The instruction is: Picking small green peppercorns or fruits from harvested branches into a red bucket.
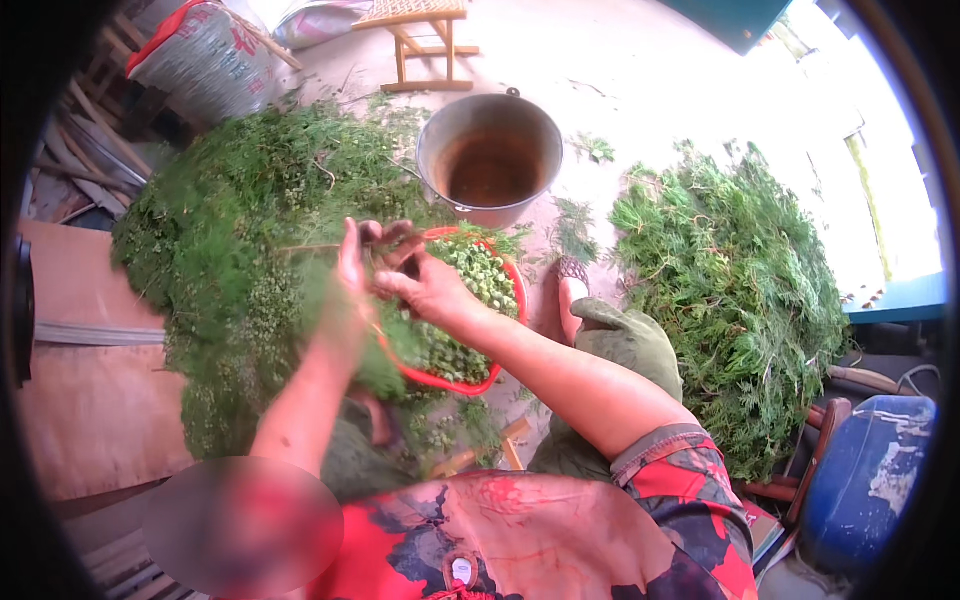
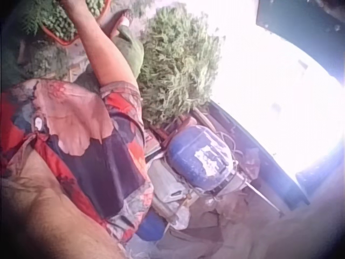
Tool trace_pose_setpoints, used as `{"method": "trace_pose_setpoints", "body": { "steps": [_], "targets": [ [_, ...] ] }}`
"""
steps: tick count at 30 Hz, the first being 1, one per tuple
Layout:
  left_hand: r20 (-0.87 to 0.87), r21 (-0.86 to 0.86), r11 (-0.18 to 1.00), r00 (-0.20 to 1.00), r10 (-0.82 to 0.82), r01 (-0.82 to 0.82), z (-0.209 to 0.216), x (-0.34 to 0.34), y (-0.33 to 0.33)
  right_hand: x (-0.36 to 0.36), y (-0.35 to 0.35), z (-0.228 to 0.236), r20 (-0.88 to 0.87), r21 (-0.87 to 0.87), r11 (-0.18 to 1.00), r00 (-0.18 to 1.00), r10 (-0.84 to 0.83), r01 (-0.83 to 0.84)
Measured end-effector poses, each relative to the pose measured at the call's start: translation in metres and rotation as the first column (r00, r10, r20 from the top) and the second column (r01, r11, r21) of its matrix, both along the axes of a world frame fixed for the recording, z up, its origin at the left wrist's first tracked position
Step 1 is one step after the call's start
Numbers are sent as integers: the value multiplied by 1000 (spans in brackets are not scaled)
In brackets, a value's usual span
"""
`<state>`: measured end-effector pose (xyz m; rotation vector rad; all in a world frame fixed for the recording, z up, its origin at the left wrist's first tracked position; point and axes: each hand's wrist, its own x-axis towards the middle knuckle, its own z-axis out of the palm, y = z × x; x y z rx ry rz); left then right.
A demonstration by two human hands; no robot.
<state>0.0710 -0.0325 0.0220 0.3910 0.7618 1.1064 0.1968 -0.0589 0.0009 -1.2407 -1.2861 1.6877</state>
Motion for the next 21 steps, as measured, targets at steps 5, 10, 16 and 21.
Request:
{"method": "trace_pose_setpoints", "body": {
  "steps": [5, 10, 16, 21],
  "targets": [
    [-125, 83, 996, 992, -18, 28, 12, 2, -7, 5, 5, -6, 386, 272, 950, 922, 37, -152],
    [47, 196, 977, 996, 71, -79, -5, -31, 17, 13, 11, 10, 225, 229, 972, 974, 3, -56],
    [-75, 213, 940, 954, 289, -268, -2, -77, 28, 31, 11, -7, 559, 275, 887, 812, 167, -371],
    [-325, 189, 982, 943, 68, -6, 14, -67, 10, 41, 32, 32, 397, 631, 772, 886, -239, -75]
  ]
}}
